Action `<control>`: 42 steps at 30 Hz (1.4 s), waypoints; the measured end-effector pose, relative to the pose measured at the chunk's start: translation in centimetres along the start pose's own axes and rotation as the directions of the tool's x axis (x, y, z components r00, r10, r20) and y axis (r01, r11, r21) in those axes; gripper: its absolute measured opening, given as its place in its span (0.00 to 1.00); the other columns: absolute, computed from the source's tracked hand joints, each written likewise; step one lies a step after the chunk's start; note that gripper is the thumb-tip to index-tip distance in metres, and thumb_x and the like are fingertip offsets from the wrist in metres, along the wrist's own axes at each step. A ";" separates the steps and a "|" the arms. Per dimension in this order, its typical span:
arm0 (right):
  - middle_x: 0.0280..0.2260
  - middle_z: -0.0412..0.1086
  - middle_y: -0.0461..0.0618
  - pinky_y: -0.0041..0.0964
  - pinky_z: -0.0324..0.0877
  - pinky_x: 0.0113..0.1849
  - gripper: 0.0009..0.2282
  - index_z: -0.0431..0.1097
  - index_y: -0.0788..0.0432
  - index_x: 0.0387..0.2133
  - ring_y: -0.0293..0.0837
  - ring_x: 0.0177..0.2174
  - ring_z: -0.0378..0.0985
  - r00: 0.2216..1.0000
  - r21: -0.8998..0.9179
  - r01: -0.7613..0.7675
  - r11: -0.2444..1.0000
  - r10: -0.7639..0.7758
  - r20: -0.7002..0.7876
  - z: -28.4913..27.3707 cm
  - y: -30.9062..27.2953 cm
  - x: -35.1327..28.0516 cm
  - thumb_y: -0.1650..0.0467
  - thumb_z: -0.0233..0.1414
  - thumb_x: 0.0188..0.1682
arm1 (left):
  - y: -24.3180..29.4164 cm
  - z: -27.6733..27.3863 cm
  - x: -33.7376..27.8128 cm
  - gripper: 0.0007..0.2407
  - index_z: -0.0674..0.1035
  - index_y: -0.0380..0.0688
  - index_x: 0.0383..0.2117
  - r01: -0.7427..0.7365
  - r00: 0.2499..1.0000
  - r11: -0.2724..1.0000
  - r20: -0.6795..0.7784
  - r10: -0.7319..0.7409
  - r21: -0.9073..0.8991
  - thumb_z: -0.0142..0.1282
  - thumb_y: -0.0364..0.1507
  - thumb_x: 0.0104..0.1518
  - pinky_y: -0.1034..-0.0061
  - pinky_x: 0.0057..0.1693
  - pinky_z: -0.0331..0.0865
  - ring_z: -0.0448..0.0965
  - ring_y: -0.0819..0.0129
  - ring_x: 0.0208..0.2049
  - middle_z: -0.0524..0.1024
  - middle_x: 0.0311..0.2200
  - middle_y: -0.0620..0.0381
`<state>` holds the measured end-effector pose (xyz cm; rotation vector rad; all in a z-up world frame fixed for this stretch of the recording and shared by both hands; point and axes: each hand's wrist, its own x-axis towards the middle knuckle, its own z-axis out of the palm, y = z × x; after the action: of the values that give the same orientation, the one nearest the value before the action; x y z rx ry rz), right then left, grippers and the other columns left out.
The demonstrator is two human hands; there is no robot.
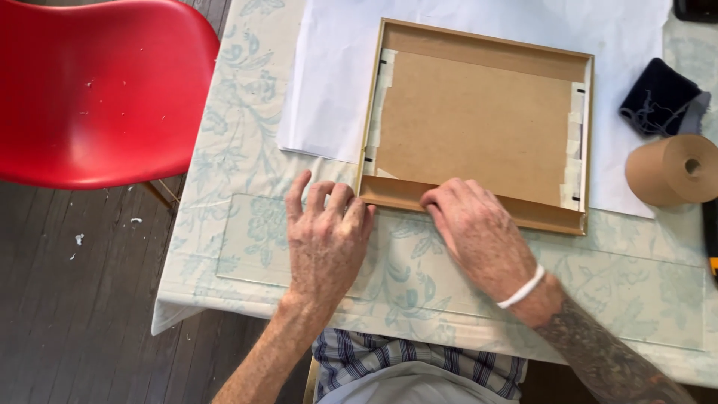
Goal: Applying water-activated tape to the back of a picture frame to seal it.
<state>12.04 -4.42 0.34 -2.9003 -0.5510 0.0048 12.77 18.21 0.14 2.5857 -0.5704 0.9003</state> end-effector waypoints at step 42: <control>0.32 0.72 0.37 0.38 0.68 0.39 0.05 0.69 0.47 0.31 0.39 0.35 0.74 0.985 -0.075 -0.153 0.985 0.158 0.074 -5.0 13.1 -8.9 0.67 0.59 0.48 | -0.7 0.0 1.8 0.02 0.83 0.57 0.25 0.013 0.939 0.997 0.340 -0.038 0.074 0.62 0.34 0.52 0.62 0.64 0.63 0.78 0.62 0.37 0.79 0.28 0.66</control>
<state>8.66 -20.56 2.56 -3.0139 -0.3420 0.1269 14.42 18.38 1.22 2.8283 -0.6024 0.4684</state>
